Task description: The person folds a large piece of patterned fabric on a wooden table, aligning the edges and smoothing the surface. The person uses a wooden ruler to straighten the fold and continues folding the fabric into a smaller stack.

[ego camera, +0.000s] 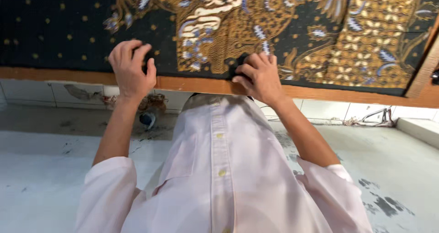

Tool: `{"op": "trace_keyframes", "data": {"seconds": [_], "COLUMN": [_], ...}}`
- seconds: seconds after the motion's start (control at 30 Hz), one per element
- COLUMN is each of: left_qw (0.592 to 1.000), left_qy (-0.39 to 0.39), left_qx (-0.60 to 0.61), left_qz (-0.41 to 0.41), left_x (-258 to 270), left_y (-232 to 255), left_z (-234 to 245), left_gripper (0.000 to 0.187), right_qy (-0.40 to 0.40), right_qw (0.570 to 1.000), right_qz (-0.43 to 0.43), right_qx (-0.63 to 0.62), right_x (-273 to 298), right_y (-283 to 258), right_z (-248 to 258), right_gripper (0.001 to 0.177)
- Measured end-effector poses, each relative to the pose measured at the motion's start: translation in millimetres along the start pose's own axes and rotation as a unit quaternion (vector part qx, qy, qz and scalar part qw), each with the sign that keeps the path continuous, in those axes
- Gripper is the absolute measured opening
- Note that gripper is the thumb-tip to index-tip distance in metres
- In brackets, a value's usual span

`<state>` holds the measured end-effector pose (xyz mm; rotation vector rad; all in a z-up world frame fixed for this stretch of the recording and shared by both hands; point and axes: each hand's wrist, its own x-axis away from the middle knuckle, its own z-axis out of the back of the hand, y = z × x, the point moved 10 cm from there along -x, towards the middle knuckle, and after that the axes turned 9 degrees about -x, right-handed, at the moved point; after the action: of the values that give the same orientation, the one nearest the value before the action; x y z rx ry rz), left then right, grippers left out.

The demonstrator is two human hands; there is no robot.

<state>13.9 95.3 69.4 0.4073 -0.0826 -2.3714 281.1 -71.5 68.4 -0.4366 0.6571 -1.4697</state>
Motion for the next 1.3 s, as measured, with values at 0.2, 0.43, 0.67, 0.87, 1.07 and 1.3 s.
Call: {"op": "trace_keyframes", "data": {"seconds": [0.2, 0.43, 0.67, 0.87, 1.07, 1.3], "left_qw": [0.992, 0.982, 0.973, 0.974, 0.949, 0.961], "left_qy": [-0.014, -0.025, 0.018, 0.077, 0.083, 0.017], "left_qx": [0.058, 0.052, 0.054, 0.047, -0.030, 0.021], "left_qz": [-0.109, -0.183, -0.222, -0.205, -0.302, -0.274], "left_x": [17.9, 16.1, 18.2, 6.8, 18.1, 16.0], "left_y": [-18.5, -24.5, -20.1, -25.2, -6.4, -8.8], "left_z": [-0.1, -1.8, -2.3, 8.2, 26.3, 20.2], "left_gripper": [0.015, 0.030, 0.036, 0.005, 0.018, 0.014], "right_qy": [0.001, 0.002, 0.005, 0.049, 0.033, 0.042], "right_qw": [0.999, 0.999, 0.993, 0.990, 0.985, 0.936], "right_qz": [-0.039, -0.028, -0.122, -0.125, 0.050, 0.009], "right_qx": [0.038, 0.045, -0.001, 0.031, 0.160, 0.349], "right_x": [1.9, 6.3, 3.5, 0.5, 5.6, 46.8], "right_y": [5.2, 10.5, 46.0, 30.5, -36.6, 19.1], "right_z": [-9.3, -16.5, -21.4, -6.8, -23.4, -1.8], "right_gripper": [0.014, 0.016, 0.021, 0.021, 0.034, 0.022]}}
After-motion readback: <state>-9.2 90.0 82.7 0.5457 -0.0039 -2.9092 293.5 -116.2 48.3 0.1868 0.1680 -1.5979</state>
